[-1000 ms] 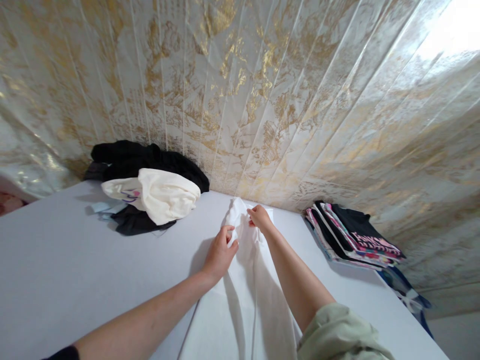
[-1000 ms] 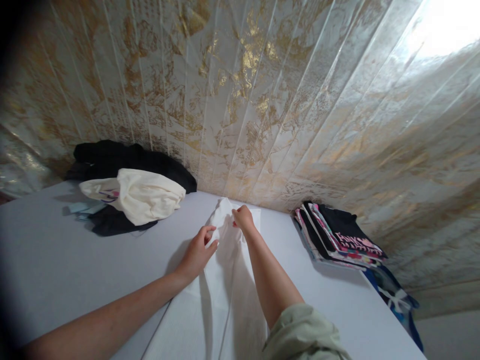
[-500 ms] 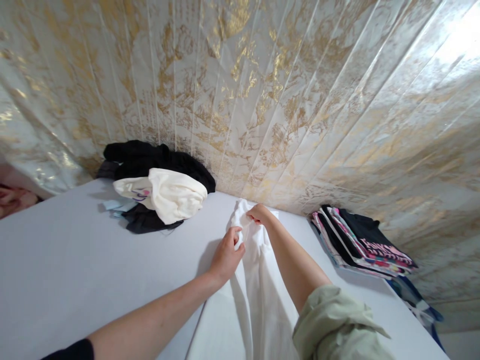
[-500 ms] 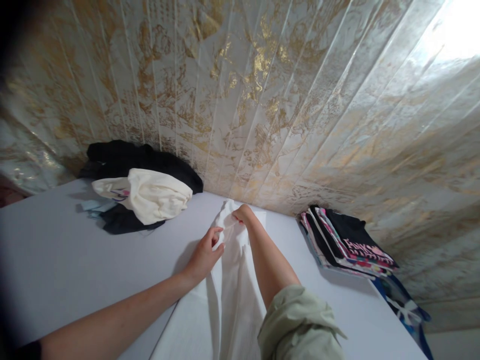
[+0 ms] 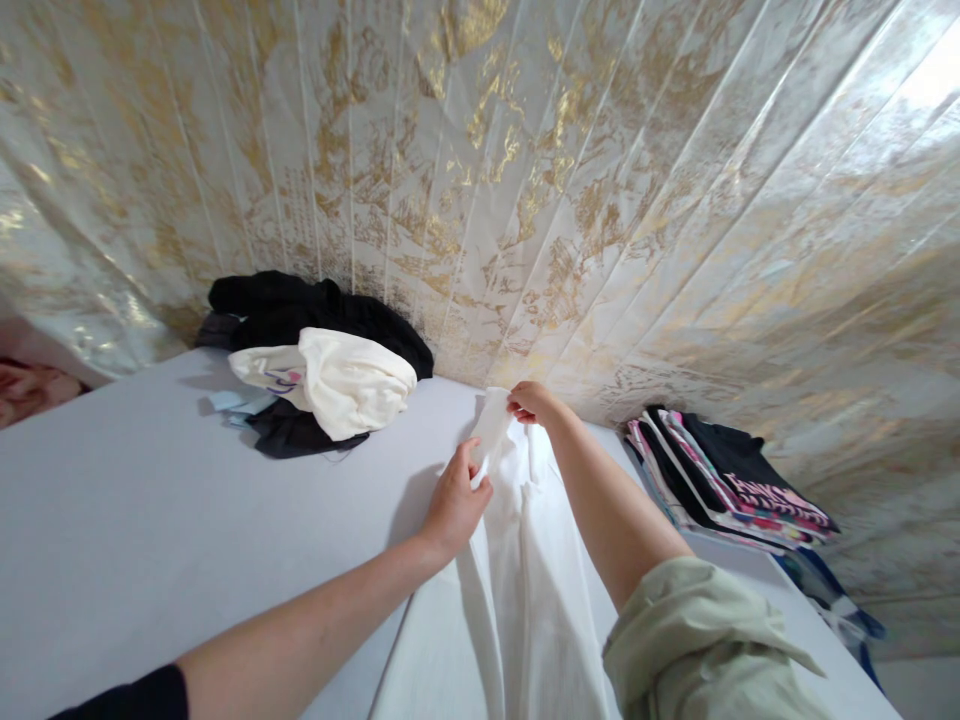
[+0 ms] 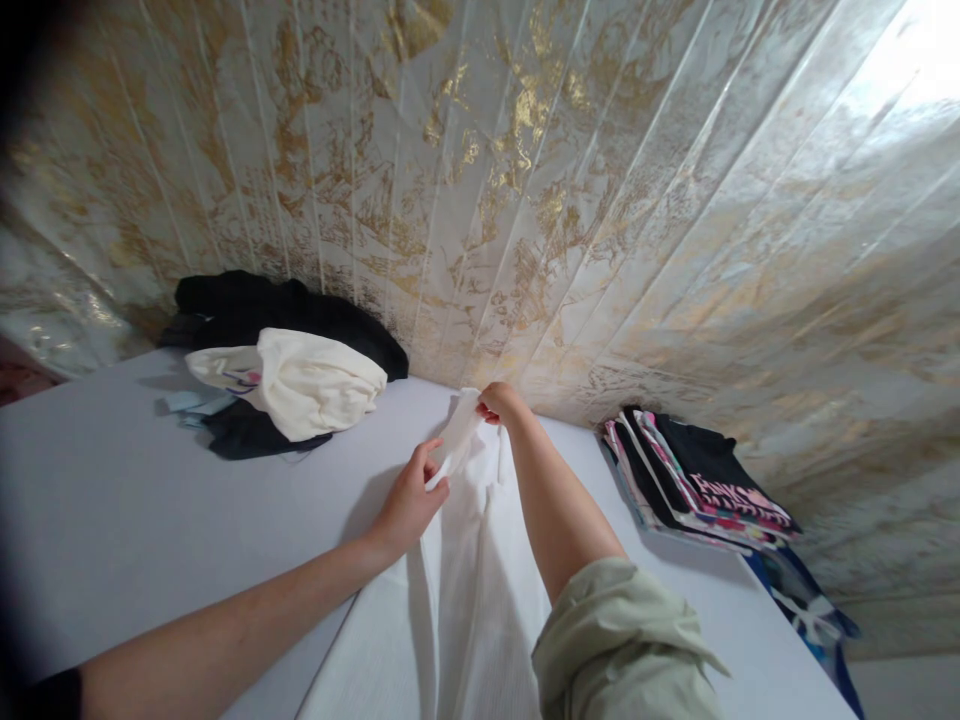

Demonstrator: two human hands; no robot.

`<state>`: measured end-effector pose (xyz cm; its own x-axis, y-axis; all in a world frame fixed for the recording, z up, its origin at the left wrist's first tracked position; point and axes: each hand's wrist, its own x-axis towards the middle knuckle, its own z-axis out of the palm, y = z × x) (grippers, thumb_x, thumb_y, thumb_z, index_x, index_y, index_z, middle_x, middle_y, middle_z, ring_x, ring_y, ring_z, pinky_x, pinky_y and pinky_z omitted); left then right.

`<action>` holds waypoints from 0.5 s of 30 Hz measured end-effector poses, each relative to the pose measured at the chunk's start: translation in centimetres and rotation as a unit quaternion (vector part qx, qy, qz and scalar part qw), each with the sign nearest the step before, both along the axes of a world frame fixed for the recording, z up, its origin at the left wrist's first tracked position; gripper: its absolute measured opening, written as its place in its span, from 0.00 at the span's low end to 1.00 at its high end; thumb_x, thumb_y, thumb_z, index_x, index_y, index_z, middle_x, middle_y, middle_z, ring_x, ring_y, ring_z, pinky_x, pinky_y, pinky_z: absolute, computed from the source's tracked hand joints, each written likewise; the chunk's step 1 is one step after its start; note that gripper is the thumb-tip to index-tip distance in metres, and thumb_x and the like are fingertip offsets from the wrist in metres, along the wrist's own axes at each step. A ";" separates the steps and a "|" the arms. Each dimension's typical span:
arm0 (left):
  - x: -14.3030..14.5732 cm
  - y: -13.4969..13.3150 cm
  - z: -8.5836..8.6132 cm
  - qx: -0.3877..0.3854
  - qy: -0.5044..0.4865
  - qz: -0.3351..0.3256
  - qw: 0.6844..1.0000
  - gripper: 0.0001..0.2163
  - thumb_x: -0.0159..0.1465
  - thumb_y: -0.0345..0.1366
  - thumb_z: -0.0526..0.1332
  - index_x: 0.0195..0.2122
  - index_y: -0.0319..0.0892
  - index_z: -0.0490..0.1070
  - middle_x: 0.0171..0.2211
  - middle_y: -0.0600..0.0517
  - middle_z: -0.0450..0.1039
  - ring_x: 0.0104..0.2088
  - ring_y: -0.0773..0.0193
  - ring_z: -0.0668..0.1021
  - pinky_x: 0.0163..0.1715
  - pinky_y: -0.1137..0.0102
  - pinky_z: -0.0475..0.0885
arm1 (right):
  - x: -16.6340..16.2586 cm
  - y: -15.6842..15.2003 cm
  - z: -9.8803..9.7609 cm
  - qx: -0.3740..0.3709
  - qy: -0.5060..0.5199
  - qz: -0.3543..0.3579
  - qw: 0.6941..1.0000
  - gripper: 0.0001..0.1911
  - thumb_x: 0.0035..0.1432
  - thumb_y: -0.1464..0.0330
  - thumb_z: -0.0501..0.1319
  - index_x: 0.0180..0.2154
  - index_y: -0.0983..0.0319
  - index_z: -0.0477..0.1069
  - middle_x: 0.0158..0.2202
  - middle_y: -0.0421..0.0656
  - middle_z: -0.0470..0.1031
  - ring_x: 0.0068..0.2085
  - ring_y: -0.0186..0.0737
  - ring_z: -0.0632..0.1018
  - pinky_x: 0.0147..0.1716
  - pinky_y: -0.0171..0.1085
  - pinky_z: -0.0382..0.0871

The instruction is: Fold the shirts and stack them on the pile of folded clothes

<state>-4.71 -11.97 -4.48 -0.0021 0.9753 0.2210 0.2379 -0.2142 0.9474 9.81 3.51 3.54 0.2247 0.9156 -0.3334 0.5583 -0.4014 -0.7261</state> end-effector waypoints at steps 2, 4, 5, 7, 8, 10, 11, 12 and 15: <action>0.1 -0.1 0.4 -0.017 -0.005 0.001 1.000 0.23 0.55 0.26 0.57 0.54 0.41 0.62 0.28 0.58 0.62 0.31 0.66 0.70 0.37 0.70 0.66 | -0.1 -0.3 0.8 0.000 0.030 0.018 0.999 0.09 0.52 0.76 0.61 0.30 0.60 0.62 0.22 0.39 0.72 0.21 0.36 0.75 0.26 0.38 0.71; 0.1 -0.3 0.7 -0.024 -0.016 -0.001 1.000 0.22 0.55 0.26 0.56 0.53 0.40 0.62 0.27 0.58 0.60 0.30 0.66 0.69 0.37 0.70 0.66 | -0.3 -0.9 1.2 -0.009 0.067 0.043 0.997 0.08 0.54 0.75 0.60 0.32 0.59 0.61 0.26 0.39 0.73 0.26 0.38 0.78 0.32 0.44 0.73; 0.1 -0.3 0.9 -0.023 -0.024 -0.001 0.999 0.22 0.55 0.26 0.56 0.53 0.39 0.62 0.27 0.59 0.60 0.30 0.67 0.69 0.37 0.71 0.66 | -0.5 -1.3 1.3 -0.013 0.094 0.053 0.994 0.07 0.55 0.74 0.59 0.32 0.59 0.60 0.28 0.39 0.73 0.28 0.38 0.78 0.35 0.48 0.73; 0.1 -0.4 1.1 -0.014 -0.044 -0.003 0.999 0.22 0.55 0.26 0.56 0.53 0.39 0.62 0.26 0.59 0.59 0.30 0.67 0.69 0.38 0.71 0.66 | -0.7 -1.9 1.2 -0.013 0.169 0.054 0.984 0.07 0.56 0.73 0.57 0.32 0.59 0.59 0.30 0.37 0.72 0.32 0.36 0.78 0.40 0.54 0.71; 0.1 -0.5 1.2 -0.008 -0.055 -0.005 0.998 0.22 0.55 0.26 0.56 0.53 0.39 0.62 0.26 0.59 0.59 0.30 0.67 0.69 0.38 0.70 0.66 | -0.8 -2.3 1.0 -0.009 0.215 0.046 0.976 0.06 0.57 0.73 0.56 0.32 0.59 0.58 0.29 0.36 0.71 0.33 0.35 0.77 0.42 0.56 0.69; 0.1 -0.5 1.3 -0.001 -0.071 -0.008 0.997 0.22 0.55 0.27 0.56 0.53 0.40 0.62 0.27 0.59 0.59 0.30 0.67 0.69 0.39 0.70 0.66 | -0.9 -2.8 0.7 0.006 0.298 0.019 0.954 0.06 0.57 0.73 0.55 0.31 0.59 0.57 0.28 0.34 0.68 0.33 0.34 0.74 0.44 0.55 0.68; 0.0 -0.6 1.3 0.000 -0.075 -0.011 0.997 0.22 0.56 0.27 0.56 0.53 0.40 0.62 0.27 0.58 0.59 0.30 0.67 0.69 0.39 0.70 0.67 | -0.9 -3.0 0.5 0.012 0.331 0.008 0.944 0.06 0.57 0.73 0.54 0.30 0.59 0.57 0.27 0.34 0.67 0.32 0.34 0.73 0.44 0.54 0.68; 0.0 -0.6 1.3 -0.001 -0.077 -0.012 0.997 0.22 0.56 0.27 0.55 0.53 0.40 0.62 0.27 0.58 0.59 0.30 0.67 0.69 0.39 0.70 0.67 | -0.9 -3.2 0.3 0.015 0.357 0.002 0.934 0.06 0.58 0.72 0.54 0.30 0.58 0.57 0.26 0.34 0.66 0.32 0.34 0.72 0.44 0.52 0.68; 0.1 -0.5 1.1 -0.007 -0.077 -0.014 0.997 0.23 0.56 0.28 0.55 0.54 0.40 0.61 0.27 0.58 0.60 0.30 0.67 0.69 0.38 0.70 0.67 | -1.0 -3.3 -0.1 0.028 0.397 -0.011 0.917 0.05 0.57 0.71 0.53 0.29 0.58 0.57 0.25 0.34 0.65 0.30 0.33 0.71 0.43 0.47 0.68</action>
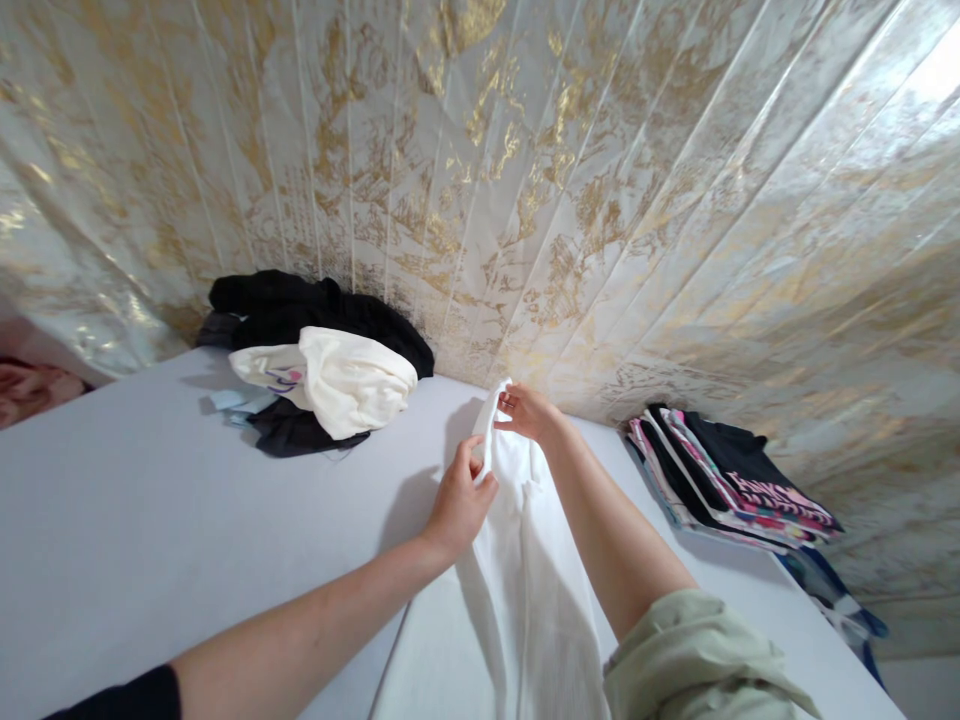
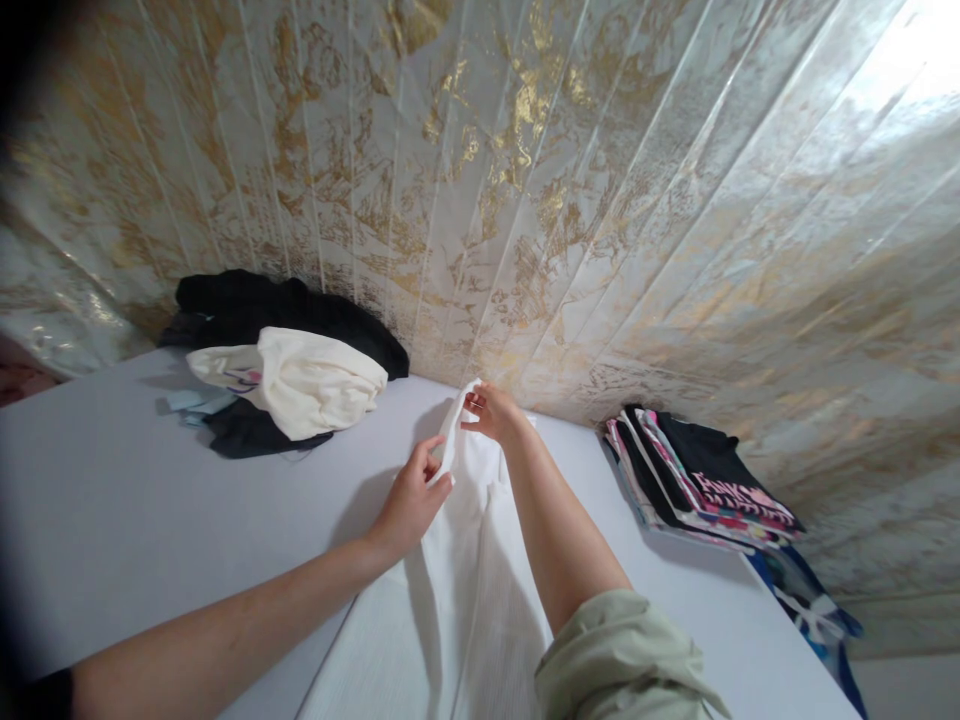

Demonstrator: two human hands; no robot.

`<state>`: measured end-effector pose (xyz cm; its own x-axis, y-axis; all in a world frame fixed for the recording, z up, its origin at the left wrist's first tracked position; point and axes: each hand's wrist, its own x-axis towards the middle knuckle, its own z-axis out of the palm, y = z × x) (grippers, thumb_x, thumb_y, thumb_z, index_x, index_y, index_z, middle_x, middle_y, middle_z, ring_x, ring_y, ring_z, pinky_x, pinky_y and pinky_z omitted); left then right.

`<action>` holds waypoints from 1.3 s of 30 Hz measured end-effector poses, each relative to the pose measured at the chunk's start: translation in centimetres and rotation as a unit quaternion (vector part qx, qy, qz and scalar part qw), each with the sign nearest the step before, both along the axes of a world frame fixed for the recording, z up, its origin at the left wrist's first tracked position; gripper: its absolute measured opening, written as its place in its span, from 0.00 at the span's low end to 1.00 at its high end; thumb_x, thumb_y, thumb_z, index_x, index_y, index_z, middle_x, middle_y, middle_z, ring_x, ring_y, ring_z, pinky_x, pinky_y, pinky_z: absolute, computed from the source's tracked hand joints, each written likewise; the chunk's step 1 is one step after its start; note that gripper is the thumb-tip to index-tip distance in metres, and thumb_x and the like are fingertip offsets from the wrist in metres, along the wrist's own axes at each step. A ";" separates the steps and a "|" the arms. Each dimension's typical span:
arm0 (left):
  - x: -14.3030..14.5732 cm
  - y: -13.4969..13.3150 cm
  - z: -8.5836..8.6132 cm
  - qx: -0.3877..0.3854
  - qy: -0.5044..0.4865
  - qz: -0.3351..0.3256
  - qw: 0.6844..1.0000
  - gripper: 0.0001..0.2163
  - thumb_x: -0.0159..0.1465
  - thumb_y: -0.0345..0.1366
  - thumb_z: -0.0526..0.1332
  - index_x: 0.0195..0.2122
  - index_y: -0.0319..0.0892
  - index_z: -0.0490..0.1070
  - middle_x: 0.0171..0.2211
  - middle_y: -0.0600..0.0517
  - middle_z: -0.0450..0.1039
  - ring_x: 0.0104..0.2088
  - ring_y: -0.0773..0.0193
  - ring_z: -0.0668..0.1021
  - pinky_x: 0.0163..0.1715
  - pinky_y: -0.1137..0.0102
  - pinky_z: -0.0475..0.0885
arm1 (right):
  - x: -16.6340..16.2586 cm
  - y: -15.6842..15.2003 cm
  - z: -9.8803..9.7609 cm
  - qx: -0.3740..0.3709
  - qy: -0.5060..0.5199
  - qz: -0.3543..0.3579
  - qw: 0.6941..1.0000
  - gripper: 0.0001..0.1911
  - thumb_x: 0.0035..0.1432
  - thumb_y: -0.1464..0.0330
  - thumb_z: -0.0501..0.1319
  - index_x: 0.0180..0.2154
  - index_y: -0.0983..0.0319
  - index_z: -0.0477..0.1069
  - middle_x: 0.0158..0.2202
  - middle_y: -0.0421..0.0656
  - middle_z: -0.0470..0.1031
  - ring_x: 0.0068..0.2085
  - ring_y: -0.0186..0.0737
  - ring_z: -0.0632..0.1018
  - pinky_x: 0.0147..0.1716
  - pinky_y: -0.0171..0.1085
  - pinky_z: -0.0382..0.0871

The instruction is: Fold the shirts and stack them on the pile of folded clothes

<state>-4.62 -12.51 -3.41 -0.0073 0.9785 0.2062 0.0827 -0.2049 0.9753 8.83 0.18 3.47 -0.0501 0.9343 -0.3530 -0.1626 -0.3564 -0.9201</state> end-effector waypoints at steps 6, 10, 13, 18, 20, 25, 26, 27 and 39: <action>0.3 -0.1 -0.3 -0.010 0.000 -0.047 0.999 0.26 0.56 0.29 0.57 0.57 0.41 0.60 0.28 0.58 0.62 0.30 0.68 0.69 0.37 0.71 0.68 | 0.1 0.4 -1.0 0.016 -0.030 -0.035 0.999 0.06 0.56 0.69 0.50 0.27 0.59 0.59 0.22 0.36 0.63 0.27 0.34 0.69 0.38 0.39 0.68; 0.7 -0.8 -0.7 -0.065 0.003 -0.179 0.982 0.28 0.56 0.28 0.58 0.59 0.41 0.59 0.38 0.51 0.70 0.31 0.69 0.73 0.36 0.71 0.70 | 1.4 0.6 -2.3 -0.001 -0.073 -0.053 0.996 0.05 0.52 0.70 0.51 0.25 0.60 0.58 0.21 0.37 0.63 0.25 0.34 0.69 0.33 0.37 0.69; 0.9 -1.3 -1.1 -0.070 0.017 -0.239 0.968 0.26 0.55 0.26 0.58 0.57 0.40 0.63 0.45 0.45 0.72 0.37 0.66 0.76 0.39 0.70 0.72 | 2.5 0.7 -3.2 -0.006 -0.126 -0.093 0.988 0.05 0.53 0.71 0.52 0.25 0.59 0.57 0.20 0.36 0.61 0.23 0.32 0.67 0.31 0.34 0.70; 0.6 -1.4 -1.6 0.000 0.058 -0.253 0.966 0.16 0.55 0.28 0.57 0.45 0.42 0.72 0.43 0.47 0.73 0.39 0.63 0.76 0.39 0.69 0.73 | 3.3 1.0 -4.7 0.016 -0.226 -0.132 0.965 0.04 0.54 0.68 0.58 0.31 0.60 0.61 0.22 0.35 0.63 0.23 0.32 0.69 0.27 0.33 0.71; 0.5 -1.3 -1.8 0.026 0.073 -0.258 0.963 0.14 0.57 0.29 0.57 0.43 0.43 0.73 0.42 0.49 0.73 0.39 0.63 0.76 0.41 0.69 0.73 | 3.3 1.2 -5.4 0.032 -0.262 -0.129 0.956 0.08 0.51 0.70 0.61 0.34 0.60 0.63 0.23 0.35 0.65 0.23 0.32 0.71 0.26 0.33 0.71; 0.4 -1.3 -1.6 0.052 0.104 -0.254 0.960 0.12 0.58 0.29 0.56 0.42 0.42 0.74 0.41 0.48 0.74 0.40 0.62 0.76 0.44 0.69 0.71 | 3.3 1.8 -7.1 0.086 -0.353 -0.131 0.922 0.19 0.43 0.77 0.61 0.40 0.61 0.65 0.27 0.36 0.68 0.25 0.32 0.71 0.26 0.30 0.68; 0.4 -1.3 -1.5 0.052 0.110 -0.253 0.960 0.12 0.59 0.29 0.55 0.42 0.41 0.74 0.41 0.48 0.73 0.40 0.62 0.76 0.44 0.69 0.71 | 3.3 1.9 -7.3 0.098 -0.368 -0.129 0.916 0.19 0.43 0.77 0.61 0.41 0.61 0.66 0.29 0.36 0.69 0.27 0.32 0.71 0.27 0.30 0.68; 0.4 -1.4 -1.5 0.050 0.115 -0.253 0.959 0.12 0.59 0.29 0.55 0.41 0.41 0.74 0.41 0.47 0.73 0.40 0.62 0.76 0.43 0.69 0.71 | 3.3 1.9 -7.5 0.110 -0.380 -0.127 0.909 0.20 0.43 0.77 0.60 0.41 0.60 0.67 0.30 0.37 0.70 0.28 0.33 0.72 0.29 0.31 0.69; -0.6 -0.5 -1.5 0.147 0.296 -0.128 0.935 0.15 0.63 0.27 0.52 0.49 0.43 0.71 0.51 0.46 0.72 0.53 0.57 0.72 0.56 0.61 0.63 | 5.6 -1.0 -3.2 0.261 -0.463 -0.125 0.838 0.20 0.54 0.74 0.56 0.50 0.62 0.68 0.48 0.48 0.70 0.37 0.35 0.72 0.45 0.36 0.66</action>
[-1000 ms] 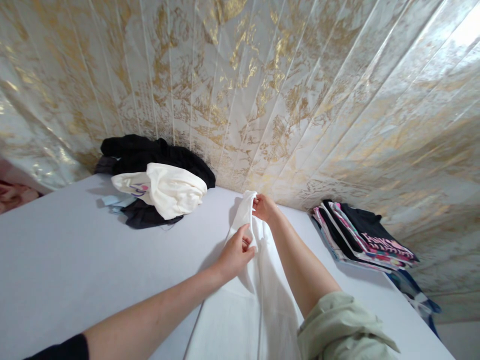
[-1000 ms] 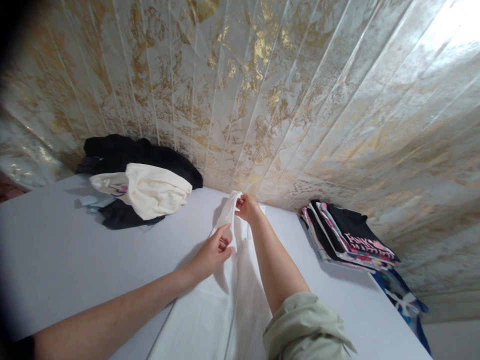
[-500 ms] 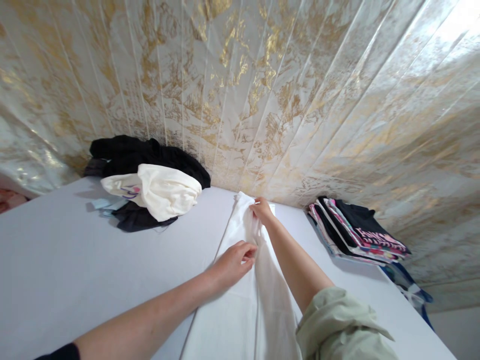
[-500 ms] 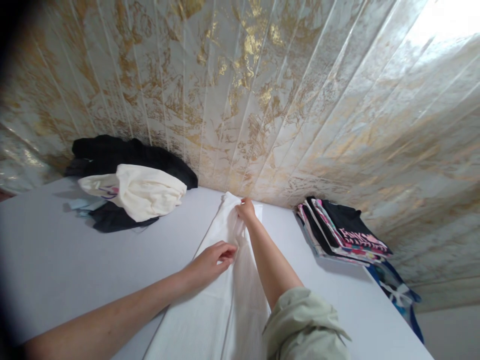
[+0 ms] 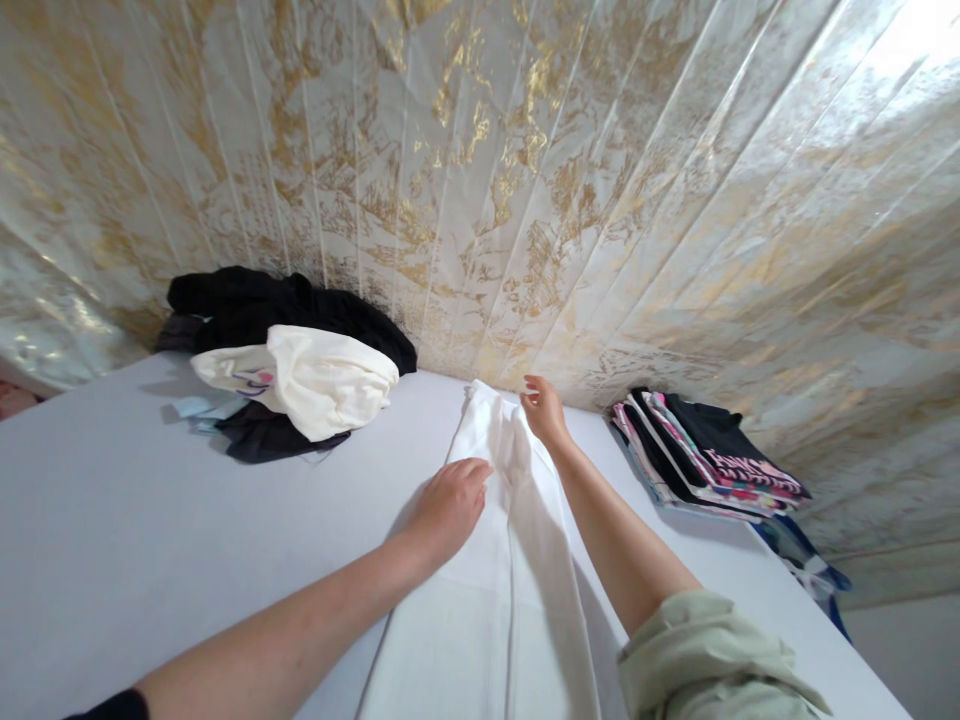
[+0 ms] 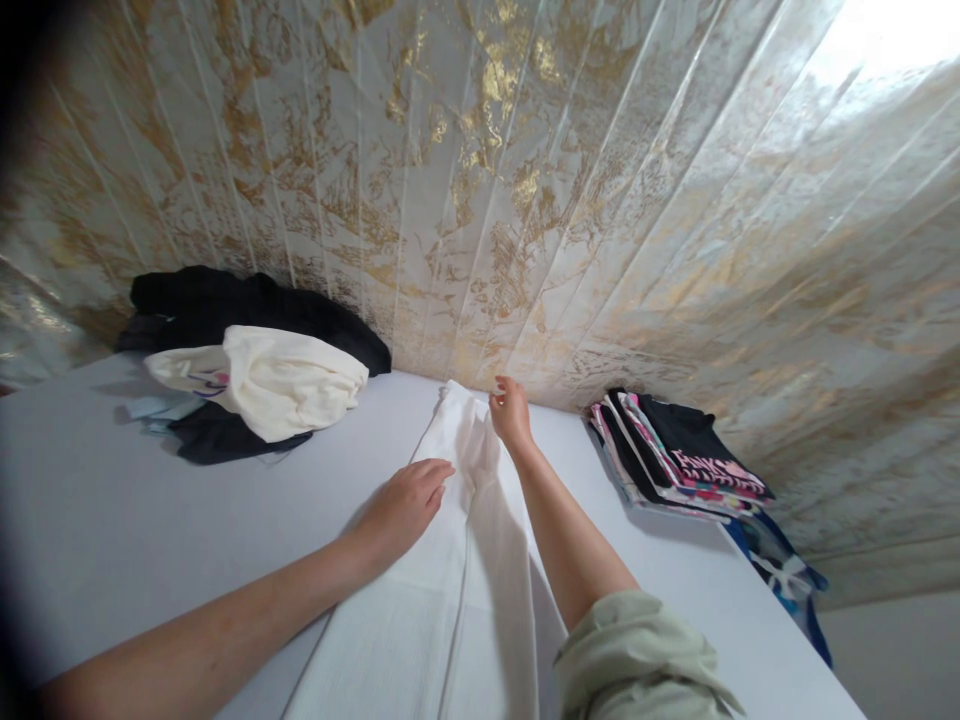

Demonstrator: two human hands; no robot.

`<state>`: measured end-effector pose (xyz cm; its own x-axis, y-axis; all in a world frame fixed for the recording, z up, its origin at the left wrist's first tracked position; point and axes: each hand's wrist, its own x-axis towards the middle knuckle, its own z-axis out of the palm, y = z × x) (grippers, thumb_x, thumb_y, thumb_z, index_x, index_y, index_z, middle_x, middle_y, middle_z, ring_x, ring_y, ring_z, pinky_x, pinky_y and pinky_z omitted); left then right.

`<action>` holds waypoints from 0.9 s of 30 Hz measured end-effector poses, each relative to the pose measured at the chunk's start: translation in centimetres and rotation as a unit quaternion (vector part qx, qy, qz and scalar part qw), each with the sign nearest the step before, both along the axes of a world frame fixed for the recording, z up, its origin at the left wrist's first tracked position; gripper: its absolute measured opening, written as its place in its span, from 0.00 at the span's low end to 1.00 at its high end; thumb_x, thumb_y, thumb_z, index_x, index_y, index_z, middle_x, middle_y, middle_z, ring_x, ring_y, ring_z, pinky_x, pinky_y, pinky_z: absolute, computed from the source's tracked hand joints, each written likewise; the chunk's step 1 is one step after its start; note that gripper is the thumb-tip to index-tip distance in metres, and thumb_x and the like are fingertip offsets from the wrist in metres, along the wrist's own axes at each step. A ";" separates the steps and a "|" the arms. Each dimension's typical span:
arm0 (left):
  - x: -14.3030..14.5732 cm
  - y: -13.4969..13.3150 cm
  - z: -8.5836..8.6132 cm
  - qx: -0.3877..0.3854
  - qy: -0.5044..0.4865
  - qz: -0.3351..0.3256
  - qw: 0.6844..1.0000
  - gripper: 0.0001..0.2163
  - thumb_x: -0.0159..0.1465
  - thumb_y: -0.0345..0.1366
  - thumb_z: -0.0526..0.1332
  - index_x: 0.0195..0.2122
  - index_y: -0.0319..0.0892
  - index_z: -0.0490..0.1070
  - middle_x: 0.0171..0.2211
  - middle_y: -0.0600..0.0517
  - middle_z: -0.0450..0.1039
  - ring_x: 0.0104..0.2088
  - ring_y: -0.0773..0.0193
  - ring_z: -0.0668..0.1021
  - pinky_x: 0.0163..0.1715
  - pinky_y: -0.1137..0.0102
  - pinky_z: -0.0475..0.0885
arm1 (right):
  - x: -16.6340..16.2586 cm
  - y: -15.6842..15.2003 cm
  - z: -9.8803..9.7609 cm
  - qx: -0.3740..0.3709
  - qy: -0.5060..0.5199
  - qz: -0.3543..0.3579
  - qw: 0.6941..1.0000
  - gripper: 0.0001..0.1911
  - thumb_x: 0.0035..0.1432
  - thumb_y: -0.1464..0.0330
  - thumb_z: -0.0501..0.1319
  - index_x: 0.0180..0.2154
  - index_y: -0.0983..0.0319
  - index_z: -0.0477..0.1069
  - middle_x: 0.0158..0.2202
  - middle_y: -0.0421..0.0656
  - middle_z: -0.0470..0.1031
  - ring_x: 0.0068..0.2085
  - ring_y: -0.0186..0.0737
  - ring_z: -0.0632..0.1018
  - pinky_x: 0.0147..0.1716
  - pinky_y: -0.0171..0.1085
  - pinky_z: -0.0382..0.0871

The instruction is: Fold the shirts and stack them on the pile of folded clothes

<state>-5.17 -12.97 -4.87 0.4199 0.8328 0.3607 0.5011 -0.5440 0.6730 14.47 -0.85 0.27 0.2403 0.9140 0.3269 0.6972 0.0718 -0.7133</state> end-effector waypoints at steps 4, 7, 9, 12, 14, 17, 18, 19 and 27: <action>-0.4 -0.1 -0.8 0.019 0.130 0.005 0.991 0.20 0.64 0.33 0.56 0.57 0.44 0.65 0.62 0.44 0.63 0.63 0.53 0.63 0.63 0.52 0.50 | 1.9 -4.4 0.5 -0.010 -0.100 0.022 0.995 0.13 0.54 0.74 0.54 0.40 0.61 0.74 0.40 0.45 0.73 0.36 0.37 0.73 0.42 0.36 0.65; -0.3 -0.3 -1.0 0.036 0.193 0.011 0.980 0.21 0.66 0.37 0.53 0.61 0.44 0.61 0.65 0.46 0.58 0.65 0.55 0.59 0.64 0.52 0.49 | 1.8 -8.6 -1.2 -0.081 -0.157 0.054 0.983 0.12 0.55 0.74 0.54 0.36 0.60 0.75 0.35 0.43 0.74 0.35 0.37 0.73 0.38 0.35 0.64; -0.2 -0.4 -0.9 0.046 0.223 0.017 0.974 0.22 0.67 0.39 0.52 0.62 0.44 0.60 0.65 0.47 0.56 0.65 0.56 0.59 0.64 0.53 0.50 | 0.9 -11.0 -2.7 -0.113 -0.155 0.066 0.979 0.11 0.56 0.73 0.54 0.37 0.60 0.74 0.33 0.41 0.75 0.34 0.36 0.73 0.35 0.33 0.63; -0.4 -0.3 -0.8 0.059 0.236 0.022 0.970 0.21 0.67 0.41 0.52 0.61 0.45 0.61 0.65 0.47 0.57 0.65 0.56 0.59 0.63 0.53 0.51 | -0.7 -13.3 -4.7 -0.092 -0.157 0.035 0.983 0.11 0.60 0.71 0.52 0.40 0.58 0.72 0.35 0.40 0.74 0.34 0.36 0.73 0.33 0.32 0.62; -0.6 -0.1 -0.7 0.064 0.219 0.017 0.973 0.19 0.68 0.40 0.51 0.59 0.46 0.63 0.64 0.48 0.60 0.64 0.57 0.61 0.63 0.54 0.53 | -1.6 -14.1 -5.4 -0.062 -0.168 0.020 0.984 0.12 0.62 0.70 0.50 0.42 0.57 0.71 0.38 0.40 0.74 0.36 0.35 0.74 0.34 0.32 0.61; -0.8 0.3 0.0 0.052 0.173 0.013 0.983 0.16 0.68 0.35 0.49 0.55 0.47 0.66 0.58 0.49 0.68 0.59 0.60 0.68 0.60 0.57 0.58 | -2.0 -14.4 -5.6 -0.054 -0.176 0.024 0.983 0.14 0.63 0.70 0.50 0.45 0.56 0.71 0.41 0.40 0.73 0.38 0.34 0.74 0.34 0.31 0.61; -0.8 0.5 0.4 0.047 0.157 0.014 0.986 0.16 0.68 0.33 0.49 0.54 0.46 0.67 0.55 0.49 0.70 0.57 0.60 0.70 0.58 0.59 0.60 | -2.0 -14.4 -5.5 -0.056 -0.177 0.021 0.982 0.14 0.63 0.71 0.50 0.45 0.56 0.71 0.41 0.40 0.73 0.38 0.35 0.74 0.34 0.32 0.61; -0.6 0.8 0.8 0.045 0.143 0.013 0.989 0.16 0.67 0.31 0.49 0.53 0.45 0.68 0.53 0.49 0.72 0.55 0.61 0.72 0.57 0.61 0.63 | -1.9 -14.4 -5.4 -0.059 -0.178 0.017 0.982 0.15 0.63 0.71 0.50 0.46 0.56 0.71 0.41 0.40 0.73 0.38 0.35 0.75 0.33 0.32 0.61; 2.1 5.3 2.6 0.017 0.207 -0.146 0.967 0.10 0.62 0.30 0.54 0.41 0.43 0.73 0.46 0.50 0.72 0.44 0.62 0.76 0.44 0.71 0.70 | -1.6 -14.4 -5.3 -0.058 -0.178 0.004 0.982 0.16 0.63 0.71 0.50 0.51 0.57 0.68 0.43 0.41 0.71 0.38 0.35 0.74 0.32 0.32 0.60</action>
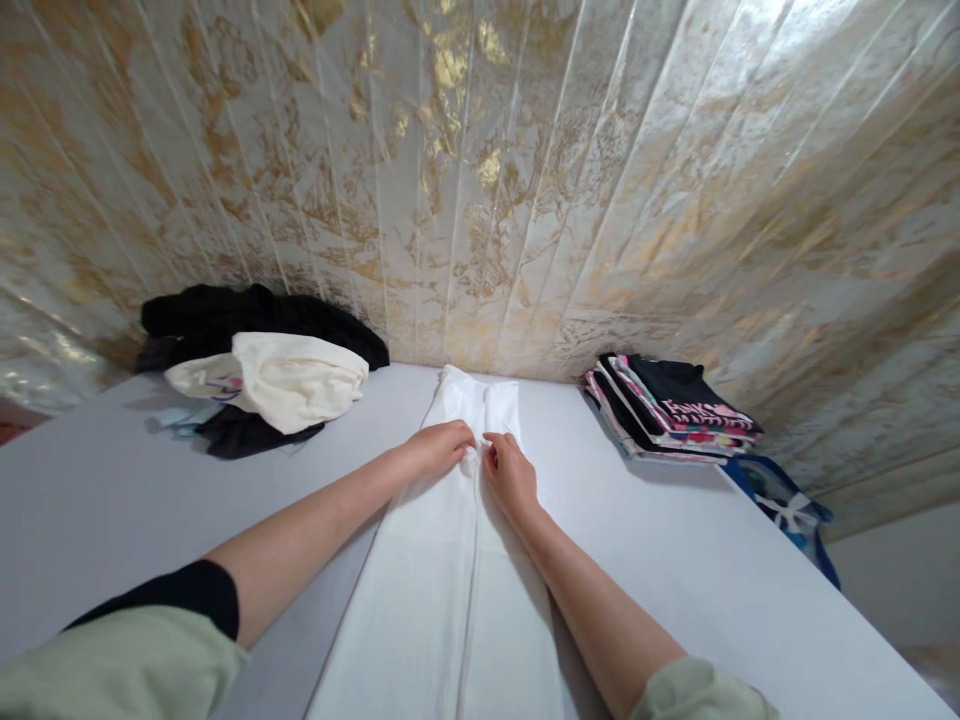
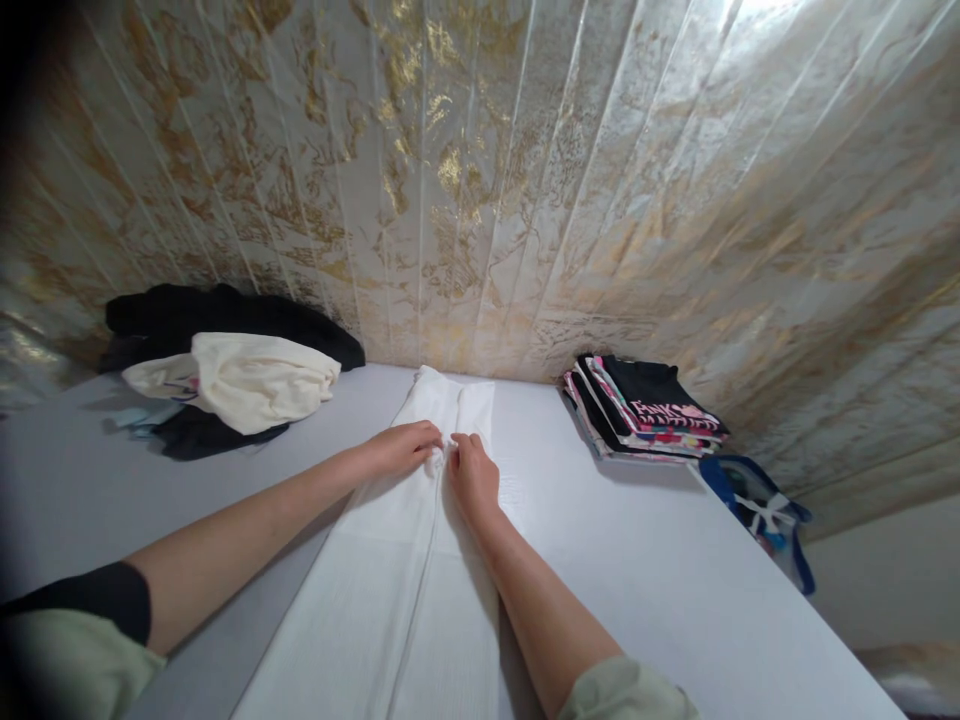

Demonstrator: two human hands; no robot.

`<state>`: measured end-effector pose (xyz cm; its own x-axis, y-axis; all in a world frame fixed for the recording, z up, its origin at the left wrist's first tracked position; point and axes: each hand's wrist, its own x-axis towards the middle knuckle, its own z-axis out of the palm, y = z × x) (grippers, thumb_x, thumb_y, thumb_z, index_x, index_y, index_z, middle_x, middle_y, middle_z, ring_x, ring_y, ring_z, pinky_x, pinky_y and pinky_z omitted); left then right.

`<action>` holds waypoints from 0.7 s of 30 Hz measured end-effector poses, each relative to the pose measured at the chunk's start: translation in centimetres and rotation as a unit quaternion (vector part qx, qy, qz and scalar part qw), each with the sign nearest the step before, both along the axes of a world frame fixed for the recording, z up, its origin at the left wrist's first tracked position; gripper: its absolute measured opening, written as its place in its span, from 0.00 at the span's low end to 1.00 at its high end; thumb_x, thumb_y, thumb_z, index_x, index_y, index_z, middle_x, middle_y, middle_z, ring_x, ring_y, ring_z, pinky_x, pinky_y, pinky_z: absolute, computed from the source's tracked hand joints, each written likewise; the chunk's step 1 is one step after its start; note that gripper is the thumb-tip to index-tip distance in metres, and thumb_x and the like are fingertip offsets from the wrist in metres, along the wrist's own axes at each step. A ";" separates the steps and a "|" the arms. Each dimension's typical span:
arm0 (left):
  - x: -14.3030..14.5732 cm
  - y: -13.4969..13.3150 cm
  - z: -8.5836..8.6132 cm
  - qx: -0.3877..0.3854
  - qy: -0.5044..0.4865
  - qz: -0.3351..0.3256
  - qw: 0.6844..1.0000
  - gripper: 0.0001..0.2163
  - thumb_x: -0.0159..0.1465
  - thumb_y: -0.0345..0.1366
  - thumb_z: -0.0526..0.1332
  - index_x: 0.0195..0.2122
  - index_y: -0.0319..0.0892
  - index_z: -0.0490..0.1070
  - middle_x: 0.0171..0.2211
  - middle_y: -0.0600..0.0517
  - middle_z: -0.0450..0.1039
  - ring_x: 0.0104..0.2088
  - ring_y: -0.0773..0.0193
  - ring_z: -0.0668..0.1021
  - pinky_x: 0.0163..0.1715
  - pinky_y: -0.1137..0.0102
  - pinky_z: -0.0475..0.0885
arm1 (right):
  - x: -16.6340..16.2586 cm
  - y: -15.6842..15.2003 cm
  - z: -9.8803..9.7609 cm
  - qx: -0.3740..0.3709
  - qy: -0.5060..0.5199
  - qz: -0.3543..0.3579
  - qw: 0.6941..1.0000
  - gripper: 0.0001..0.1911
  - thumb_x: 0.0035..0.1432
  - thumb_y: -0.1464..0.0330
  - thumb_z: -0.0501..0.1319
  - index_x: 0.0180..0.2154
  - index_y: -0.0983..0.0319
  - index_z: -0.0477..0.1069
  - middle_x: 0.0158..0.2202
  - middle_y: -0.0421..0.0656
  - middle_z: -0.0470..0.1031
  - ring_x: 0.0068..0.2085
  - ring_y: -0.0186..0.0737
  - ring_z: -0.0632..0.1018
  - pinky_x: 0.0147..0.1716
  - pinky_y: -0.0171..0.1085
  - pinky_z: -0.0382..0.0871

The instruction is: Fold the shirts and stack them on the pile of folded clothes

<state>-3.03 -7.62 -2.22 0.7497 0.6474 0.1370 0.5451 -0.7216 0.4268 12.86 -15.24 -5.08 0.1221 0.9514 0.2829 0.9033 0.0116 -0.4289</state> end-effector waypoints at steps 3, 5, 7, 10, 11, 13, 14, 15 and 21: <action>0.4 0.9 0.2 0.004 0.051 -0.004 0.999 0.07 0.58 0.31 0.58 0.37 0.42 0.71 0.41 0.50 0.71 0.36 0.62 0.76 0.36 0.71 0.69 | 0.1 0.0 -0.1 -0.003 -0.004 0.003 1.000 0.13 0.63 0.70 0.51 0.46 0.57 0.69 0.42 0.40 0.71 0.37 0.34 0.73 0.30 0.32 0.58; 0.5 0.8 0.4 0.024 0.060 0.020 0.998 0.04 0.59 0.32 0.58 0.36 0.42 0.69 0.40 0.50 0.71 0.34 0.62 0.75 0.33 0.71 0.68 | 0.1 0.1 -0.1 -0.001 -0.004 0.007 1.000 0.10 0.62 0.70 0.52 0.42 0.57 0.70 0.40 0.39 0.71 0.36 0.34 0.73 0.30 0.32 0.57; 0.6 0.5 0.4 0.043 0.051 0.058 0.996 0.03 0.60 0.33 0.57 0.35 0.42 0.68 0.38 0.50 0.71 0.34 0.62 0.75 0.34 0.70 0.67 | 0.1 0.1 0.0 0.000 -0.003 0.010 1.000 0.08 0.62 0.70 0.53 0.39 0.58 0.69 0.39 0.39 0.71 0.35 0.33 0.72 0.29 0.32 0.57; 0.8 -0.4 -0.1 0.054 0.042 0.110 0.992 0.04 0.63 0.33 0.55 0.38 0.43 0.67 0.39 0.50 0.70 0.35 0.61 0.75 0.34 0.69 0.68 | 0.0 0.1 0.2 -0.004 -0.006 0.014 1.000 0.07 0.61 0.70 0.53 0.38 0.58 0.69 0.38 0.39 0.70 0.35 0.33 0.72 0.28 0.31 0.56; 1.0 -0.8 -0.3 0.057 0.041 0.120 0.990 0.05 0.63 0.33 0.55 0.39 0.44 0.67 0.40 0.50 0.70 0.36 0.61 0.76 0.35 0.69 0.68 | 0.0 0.1 0.2 -0.005 -0.008 0.015 1.000 0.08 0.61 0.70 0.53 0.38 0.58 0.69 0.38 0.39 0.70 0.35 0.33 0.72 0.28 0.31 0.56; 1.1 -1.7 -0.7 0.064 0.025 0.128 0.989 0.08 0.63 0.31 0.54 0.43 0.45 0.67 0.44 0.50 0.69 0.40 0.61 0.76 0.37 0.69 0.69 | 0.0 0.0 0.2 -0.004 -0.009 0.020 1.000 0.09 0.62 0.71 0.52 0.41 0.57 0.69 0.39 0.40 0.70 0.35 0.34 0.73 0.28 0.32 0.57; 1.1 -2.1 -0.9 0.072 0.005 0.132 0.989 0.11 0.63 0.30 0.53 0.46 0.46 0.66 0.47 0.49 0.68 0.42 0.61 0.76 0.38 0.68 0.70 | 0.0 0.0 0.2 -0.001 -0.006 0.022 1.000 0.11 0.62 0.71 0.52 0.44 0.57 0.69 0.40 0.41 0.70 0.36 0.34 0.73 0.28 0.32 0.58; 1.0 -2.5 -1.0 0.081 -0.020 0.138 0.987 0.14 0.62 0.28 0.53 0.49 0.46 0.64 0.50 0.49 0.66 0.44 0.61 0.76 0.40 0.68 0.71 | 0.0 0.0 0.2 0.006 0.000 0.024 1.000 0.13 0.61 0.72 0.52 0.47 0.57 0.68 0.41 0.41 0.70 0.37 0.35 0.73 0.29 0.32 0.58; -0.4 -5.5 -2.1 0.100 -0.093 0.149 0.979 0.13 0.63 0.25 0.48 0.46 0.42 0.66 0.46 0.47 0.70 0.49 0.60 0.73 0.52 0.64 0.68 | 0.0 -0.1 0.3 0.073 0.007 0.043 0.996 0.13 0.59 0.75 0.52 0.45 0.61 0.67 0.42 0.44 0.69 0.43 0.38 0.71 0.38 0.34 0.63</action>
<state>-3.47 -13.17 -4.29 0.4817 0.7800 0.3994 0.6708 -0.6215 0.4046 12.88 -15.36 -4.81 0.0477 0.9073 0.4177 0.8900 0.1513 -0.4302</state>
